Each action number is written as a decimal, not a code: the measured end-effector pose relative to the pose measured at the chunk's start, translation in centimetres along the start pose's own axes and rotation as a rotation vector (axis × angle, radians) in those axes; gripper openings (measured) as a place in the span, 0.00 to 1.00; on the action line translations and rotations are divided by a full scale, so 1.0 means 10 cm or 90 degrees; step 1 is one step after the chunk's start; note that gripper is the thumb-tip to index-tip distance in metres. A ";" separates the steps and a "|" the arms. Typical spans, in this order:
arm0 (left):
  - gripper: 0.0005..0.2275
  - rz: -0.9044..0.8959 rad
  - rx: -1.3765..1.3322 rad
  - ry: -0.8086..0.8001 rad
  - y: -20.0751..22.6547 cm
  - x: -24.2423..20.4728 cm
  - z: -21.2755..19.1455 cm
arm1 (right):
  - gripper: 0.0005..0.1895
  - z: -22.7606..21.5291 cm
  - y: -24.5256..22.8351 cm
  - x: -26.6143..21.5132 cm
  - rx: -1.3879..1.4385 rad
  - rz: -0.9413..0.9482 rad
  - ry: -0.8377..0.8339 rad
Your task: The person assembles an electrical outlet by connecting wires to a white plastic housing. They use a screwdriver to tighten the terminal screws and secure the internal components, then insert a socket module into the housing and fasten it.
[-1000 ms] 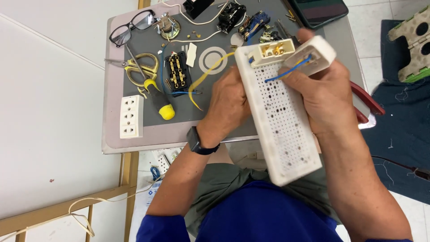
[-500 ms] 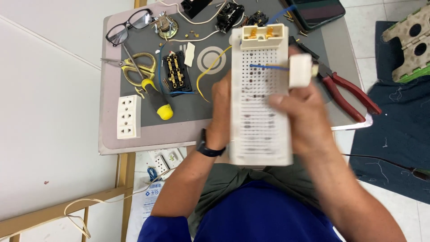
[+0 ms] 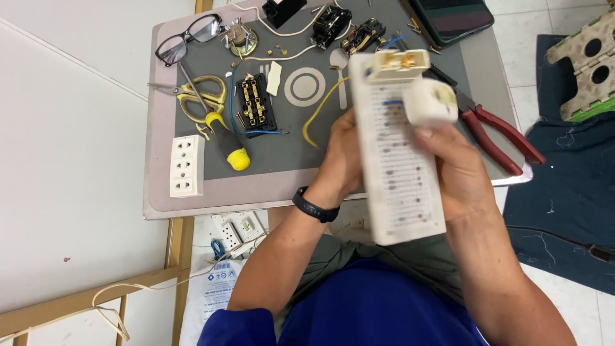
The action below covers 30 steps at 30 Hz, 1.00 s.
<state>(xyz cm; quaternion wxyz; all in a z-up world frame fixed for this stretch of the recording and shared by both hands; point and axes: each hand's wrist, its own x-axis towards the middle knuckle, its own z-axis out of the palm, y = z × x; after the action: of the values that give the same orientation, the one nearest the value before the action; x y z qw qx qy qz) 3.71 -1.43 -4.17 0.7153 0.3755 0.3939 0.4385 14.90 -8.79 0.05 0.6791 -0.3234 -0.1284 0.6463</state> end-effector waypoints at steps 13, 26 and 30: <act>0.11 0.103 0.915 0.020 0.59 -0.20 -0.12 | 0.28 0.52 -0.26 -0.12 -0.355 -0.111 0.134; 0.18 0.609 0.779 -0.026 1.14 -0.77 -0.17 | 0.30 0.46 -0.04 -0.08 -0.410 -0.247 0.003; 0.16 0.638 0.751 -0.177 1.15 -0.67 -0.25 | 0.29 0.26 0.07 -0.06 -0.407 -0.284 -0.027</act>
<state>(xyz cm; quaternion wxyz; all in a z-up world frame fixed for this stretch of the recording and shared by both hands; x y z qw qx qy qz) -4.44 -3.32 6.56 0.1576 0.8776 0.2520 0.3761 12.70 -8.70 1.71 0.6651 -0.4695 -0.4043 0.4169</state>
